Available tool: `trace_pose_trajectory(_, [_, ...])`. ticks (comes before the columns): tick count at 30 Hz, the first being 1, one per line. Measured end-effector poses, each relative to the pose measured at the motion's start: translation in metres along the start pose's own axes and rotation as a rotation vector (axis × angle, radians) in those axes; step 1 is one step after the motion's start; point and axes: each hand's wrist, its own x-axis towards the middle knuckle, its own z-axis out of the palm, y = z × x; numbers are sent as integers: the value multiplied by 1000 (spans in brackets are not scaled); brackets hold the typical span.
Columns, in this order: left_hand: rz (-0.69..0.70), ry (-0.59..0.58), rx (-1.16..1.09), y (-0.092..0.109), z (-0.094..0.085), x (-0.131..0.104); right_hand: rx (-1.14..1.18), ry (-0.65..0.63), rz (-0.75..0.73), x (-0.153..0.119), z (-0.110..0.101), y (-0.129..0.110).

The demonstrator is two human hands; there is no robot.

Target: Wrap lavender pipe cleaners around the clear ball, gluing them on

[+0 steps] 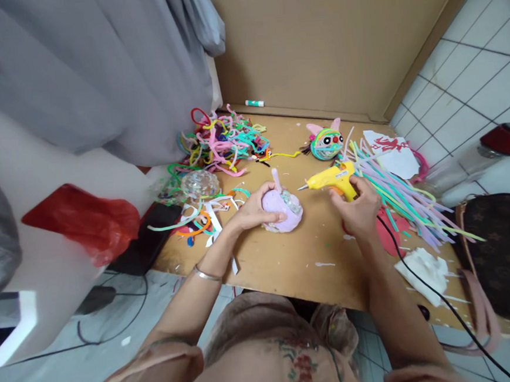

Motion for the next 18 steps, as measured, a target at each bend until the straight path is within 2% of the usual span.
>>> trace_pose_trajectory(2, [12, -15, -20, -2, -1, 0, 35, -6, -91, -2, -1, -8])
trace_pose_trajectory(5, [23, -40, -31, -3, -1, 0, 73, -8, -152, -5, -3, -18])
trace_pose_trajectory(11, [27, -79, -51, -2, 0, 0, 96, -1, -217, -6, -4, -22])
trace_pose_trajectory(18, [47, -78, -34, -2, 0, -2, 70, -30, -212, -6, -4, -19])
